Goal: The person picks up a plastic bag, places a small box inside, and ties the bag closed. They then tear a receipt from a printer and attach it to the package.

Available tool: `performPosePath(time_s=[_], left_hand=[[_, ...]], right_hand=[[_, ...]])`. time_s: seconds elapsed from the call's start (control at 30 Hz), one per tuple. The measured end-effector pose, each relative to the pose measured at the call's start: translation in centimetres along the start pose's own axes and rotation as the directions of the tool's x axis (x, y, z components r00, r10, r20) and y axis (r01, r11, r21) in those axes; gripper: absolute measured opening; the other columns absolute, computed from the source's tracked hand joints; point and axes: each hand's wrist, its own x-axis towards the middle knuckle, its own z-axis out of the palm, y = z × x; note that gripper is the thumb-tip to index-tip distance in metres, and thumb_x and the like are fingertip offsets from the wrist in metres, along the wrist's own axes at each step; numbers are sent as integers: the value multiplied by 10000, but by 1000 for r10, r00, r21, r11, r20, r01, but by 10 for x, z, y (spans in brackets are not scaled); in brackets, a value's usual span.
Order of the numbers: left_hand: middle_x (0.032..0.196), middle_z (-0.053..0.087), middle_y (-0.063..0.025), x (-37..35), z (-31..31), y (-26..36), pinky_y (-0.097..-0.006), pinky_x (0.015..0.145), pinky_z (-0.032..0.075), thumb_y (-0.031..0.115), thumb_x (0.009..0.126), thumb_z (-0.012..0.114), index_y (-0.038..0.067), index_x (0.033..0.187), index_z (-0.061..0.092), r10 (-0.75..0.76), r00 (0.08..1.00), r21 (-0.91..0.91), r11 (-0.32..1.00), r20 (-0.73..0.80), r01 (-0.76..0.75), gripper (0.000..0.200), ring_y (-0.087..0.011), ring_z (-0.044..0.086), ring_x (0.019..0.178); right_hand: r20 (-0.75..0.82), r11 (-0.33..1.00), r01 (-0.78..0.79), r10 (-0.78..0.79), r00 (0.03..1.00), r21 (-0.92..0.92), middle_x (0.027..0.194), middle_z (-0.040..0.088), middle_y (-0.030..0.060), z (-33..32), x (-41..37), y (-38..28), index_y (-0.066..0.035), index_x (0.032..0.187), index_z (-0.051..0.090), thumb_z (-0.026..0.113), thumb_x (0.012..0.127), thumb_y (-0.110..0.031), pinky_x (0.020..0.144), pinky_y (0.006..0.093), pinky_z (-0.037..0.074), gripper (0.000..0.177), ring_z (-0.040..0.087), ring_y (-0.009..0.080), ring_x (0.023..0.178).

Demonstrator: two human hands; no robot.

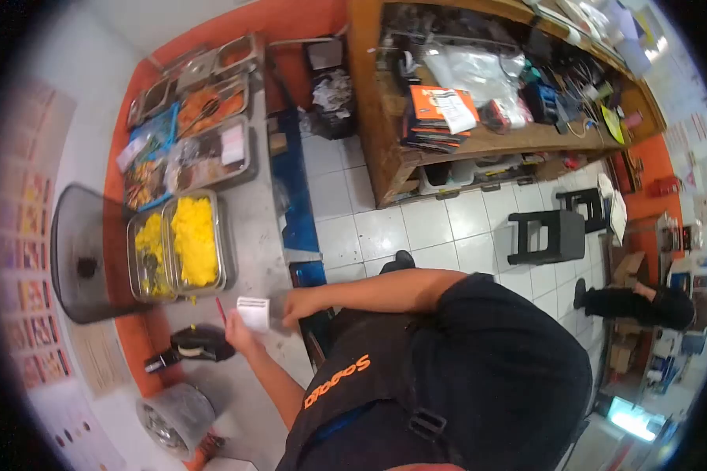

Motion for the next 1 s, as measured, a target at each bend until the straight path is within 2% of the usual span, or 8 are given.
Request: performPosePath(time_s=[0.1, 0.13, 0.23, 0.37, 0.53, 0.6, 0.77, 1.0], left_hand=[[948, 652, -85, -39, 128, 4, -283, 765, 474, 177, 909, 549, -30, 1007, 644, 128, 901, 103, 977, 416, -186, 248, -151, 601, 856], [929, 659, -77, -71, 178, 14, -281, 771, 470, 182, 904, 557, -28, 1014, 648, 68, 821, 17, 995, 566, -94, 254, -155, 603, 846], [928, 678, -69, -157, 327, 3, -270, 802, 458, 220, 903, 583, -16, 979, 678, -126, 617, 290, 941, 777, -174, 266, -134, 598, 853], [877, 683, -90, -283, 503, -37, -273, 714, 463, 169, 895, 590, -8, 941, 687, 116, 208, -62, 966, 971, -251, 207, -143, 602, 779], [881, 680, -101, -351, 701, -88, -288, 757, 461, 113, 888, 576, -3, 949, 684, 219, 282, -76, 894, 934, -441, 170, -151, 599, 825], [873, 658, -128, -345, 772, -117, -361, 733, 448, 118, 853, 590, 18, 860, 683, 472, 372, -233, 814, 799, -532, 137, -261, 584, 794], [917, 662, -119, -329, 855, -130, -368, 858, 396, 145, 842, 605, 5, 829, 675, 612, 400, 3, 545, 683, -839, 157, -276, 578, 875], [818, 629, -140, -319, 859, -152, -400, 768, 437, 185, 808, 625, 20, 884, 602, 308, 635, 242, 740, 708, -628, 182, -305, 546, 812]], right_hand=[[-215, 959, -1, 65, 974, 285, 825, 700, 39, -68, -117, 38, -42, 829, 714, 650, 846, -301, 677, 287, 481, 268, 626, 130, 751], [-330, 996, -30, 56, 942, 83, 837, 691, 28, -90, -164, 57, -50, 827, 713, 641, 855, -313, 705, 283, 481, 274, 619, 128, 797], [-601, 934, -7, 236, 763, 357, 813, 652, 25, -118, -317, 94, -56, 825, 716, 624, 868, -293, 696, 257, 423, 257, 559, 114, 766], [-824, 914, -37, 381, 421, 404, 739, 548, -10, -157, -475, 119, -50, 786, 704, 626, 865, -269, 646, 249, 365, 246, 465, 98, 698], [-943, 946, -33, 323, 81, 321, 773, 617, 46, -275, -567, 206, -24, 791, 707, 643, 852, -273, 722, 261, 418, 264, 544, 124, 754], [-962, 965, 4, 261, -74, 262, 744, 628, 67, -331, -569, 224, -4, 800, 700, 641, 854, -278, 677, 271, 429, 286, 552, 130, 713], [-942, 951, 53, 310, -130, 306, 620, 613, 75, -416, -551, 282, 23, 810, 688, 647, 845, -278, 564, 294, 430, 306, 553, 136, 586], [-820, 814, 192, 568, -73, 547, 613, 619, 100, -426, -555, 276, 34, 806, 662, 671, 817, -216, 504, 330, 455, 250, 578, 175, 502]])
